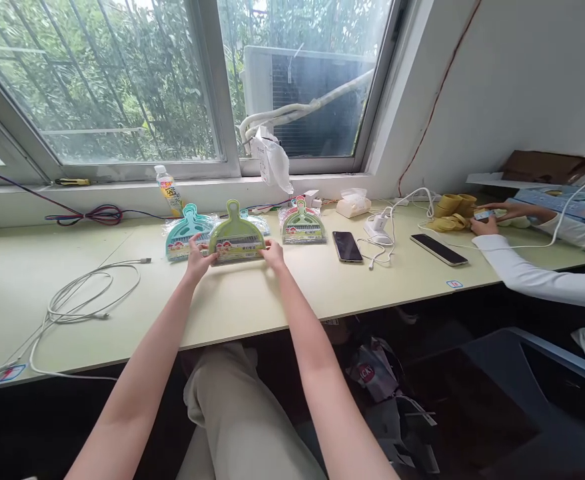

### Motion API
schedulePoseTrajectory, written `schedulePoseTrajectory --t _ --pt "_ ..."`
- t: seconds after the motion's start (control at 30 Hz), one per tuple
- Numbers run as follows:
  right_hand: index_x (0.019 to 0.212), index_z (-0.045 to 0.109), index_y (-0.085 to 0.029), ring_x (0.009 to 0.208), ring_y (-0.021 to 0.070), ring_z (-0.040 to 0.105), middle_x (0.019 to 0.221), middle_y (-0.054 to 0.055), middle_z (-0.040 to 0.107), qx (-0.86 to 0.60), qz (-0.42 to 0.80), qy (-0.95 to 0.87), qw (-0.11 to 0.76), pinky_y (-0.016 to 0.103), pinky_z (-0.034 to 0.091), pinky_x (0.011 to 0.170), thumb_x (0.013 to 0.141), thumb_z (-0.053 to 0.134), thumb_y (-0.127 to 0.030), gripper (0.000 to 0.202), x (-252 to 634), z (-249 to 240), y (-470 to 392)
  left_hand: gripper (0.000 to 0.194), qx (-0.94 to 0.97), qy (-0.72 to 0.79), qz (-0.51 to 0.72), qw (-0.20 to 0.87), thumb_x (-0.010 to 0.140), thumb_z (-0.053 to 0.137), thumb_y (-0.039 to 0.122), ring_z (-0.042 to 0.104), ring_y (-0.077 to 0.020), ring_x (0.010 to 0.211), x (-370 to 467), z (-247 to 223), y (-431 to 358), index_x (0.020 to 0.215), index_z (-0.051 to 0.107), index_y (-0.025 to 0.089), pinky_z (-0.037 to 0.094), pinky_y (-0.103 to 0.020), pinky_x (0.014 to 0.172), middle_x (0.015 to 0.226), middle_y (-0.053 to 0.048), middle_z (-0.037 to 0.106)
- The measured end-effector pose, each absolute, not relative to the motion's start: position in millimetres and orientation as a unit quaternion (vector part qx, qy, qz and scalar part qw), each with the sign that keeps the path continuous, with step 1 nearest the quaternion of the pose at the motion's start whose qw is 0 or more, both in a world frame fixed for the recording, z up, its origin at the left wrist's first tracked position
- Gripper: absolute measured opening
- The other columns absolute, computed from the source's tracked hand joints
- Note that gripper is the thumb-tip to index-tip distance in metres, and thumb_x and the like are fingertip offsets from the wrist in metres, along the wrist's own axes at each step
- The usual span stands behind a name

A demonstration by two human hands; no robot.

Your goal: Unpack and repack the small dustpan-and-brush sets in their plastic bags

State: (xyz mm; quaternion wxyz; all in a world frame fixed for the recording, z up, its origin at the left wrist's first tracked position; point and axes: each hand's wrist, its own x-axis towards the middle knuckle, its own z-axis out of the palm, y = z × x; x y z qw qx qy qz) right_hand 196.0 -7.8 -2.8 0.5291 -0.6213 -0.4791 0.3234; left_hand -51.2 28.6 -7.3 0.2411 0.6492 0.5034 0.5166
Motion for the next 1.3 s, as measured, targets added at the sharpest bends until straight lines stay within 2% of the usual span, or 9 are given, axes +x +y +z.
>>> schedulePoseTrajectory --t 0.1,0.2,0.37,0.47,0.6,0.83,1.03,1.2,1.3 --pt "0.084 0.073 -0.018 0.088 0.0208 0.073 0.089 0.003 0.077 -0.661 0.263 -0.54 0.451 0.036 0.058 0.09 0.067 0.083 -0.022 0.019 231.1 -0.7 -15.8 0.084 0.683 0.505 0.462 0.254 0.075 0.081 0.022 0.062 -0.0133 0.062 -30.8 -6.1 14.7 0.146 0.036 0.023 0.05 -0.03 0.07 0.097 0.0 0.062" --pt "0.085 0.077 -0.019 0.089 0.0226 0.074 0.088 0.005 0.079 -0.687 0.18 -0.583 0.393 0.034 0.057 0.088 0.069 0.081 -0.022 0.017 270.6 6.5 -20.8 0.085 0.735 0.484 0.403 0.252 0.079 0.08 0.029 0.068 -0.0182 0.07 -9.7 -6.5 -1.1 0.15 0.031 0.026 0.048 -0.03 0.07 0.092 0.002 0.068" --pt "0.102 0.079 -0.019 0.102 0.024 0.073 0.107 0.01 0.079 -0.759 0.063 -0.558 0.329 0.03 0.053 0.09 0.077 0.075 -0.021 0.025 333.1 20.9 -20.4 0.064 0.756 0.477 0.386 0.228 0.095 0.062 0.029 0.071 -0.0187 0.085 -1.5 -5.3 -10.2 0.151 0.031 0.03 0.047 -0.03 0.074 0.103 -0.002 0.072" --pt "0.114 0.077 -0.019 0.109 0.0271 0.071 0.115 0.014 0.077 -0.821 0.015 -0.492 0.289 0.032 0.051 0.09 0.082 0.075 -0.027 0.033 363.9 20.3 -18.5 0.056 0.747 0.497 0.381 0.224 0.097 0.057 0.028 0.07 -0.0183 0.086 -10.3 -3.5 -5.8 0.149 0.036 0.029 0.048 -0.03 0.075 0.106 -0.003 0.073" --pt "0.117 0.074 -0.019 0.112 0.0288 0.069 0.115 0.017 0.074 -0.86 0.002 -0.446 0.247 0.035 0.051 0.09 0.089 0.069 -0.029 0.031 383.5 8.3 -12.8 0.047 0.749 0.517 0.349 0.223 0.098 0.054 0.027 0.069 -0.0194 0.086 -17.2 -3.2 -3.6 0.143 0.043 0.026 0.047 -0.031 0.077 0.104 -0.003 0.074" --pt "0.117 0.066 -0.012 0.118 0.0307 0.061 0.135 0.022 0.055 -0.864 -0.024 -0.407 0.297 0.04 0.048 0.098 0.09 0.062 -0.023 0.029 365.5 0.0 5.6 0.028 0.789 0.501 0.279 0.222 0.098 0.049 0.023 0.068 -0.0206 0.096 -15.1 -0.3 -14.7 0.124 0.06 0.024 0.048 -0.032 0.082 0.101 -0.003 0.075" --pt "0.13 0.05 -0.013 0.136 0.0356 0.042 0.142 0.025 0.045 -0.88 -0.058 -0.345 0.322 0.05 0.043 0.105 0.089 0.057 -0.021 0.043 348.1 -3.5 8.1 0.023 0.791 0.501 0.273 0.222 0.097 0.05 0.023 0.067 -0.0203 0.099 -16.0 -0.8 -12.4 0.114 0.066 0.023 0.048 -0.031 0.084 0.105 -0.003 0.075" --pt "0.138 0.047 -0.015 0.144 0.0321 0.036 0.152 0.024 0.04 -0.815 -0.159 -0.406 0.382 0.054 0.038 0.11 0.092 0.037 -0.012 0.047 306.8 -6.2 -1.3 0.019 0.791 0.492 0.288 0.222 0.095 0.054 0.022 0.066 -0.0217 0.098 -15.5 -4.6 -8.4 0.105 0.07 0.024 0.05 -0.031 0.084 0.104 -0.004 0.074" --pt "0.142 0.045 -0.017 0.149 0.029 0.029 0.154 0.021 0.04 -0.741 -0.188 -0.51 0.394 0.055 0.031 0.116 0.096 0.029 -0.012 0.049 256.7 -1.8 -4.8 0.019 0.791 0.487 0.291 0.228 0.095 0.054 0.022 0.067 -0.0227 0.098 -15.2 -5.0 -7.9 0.104 0.071 0.024 0.05 -0.032 0.084 0.104 -0.005 0.074"
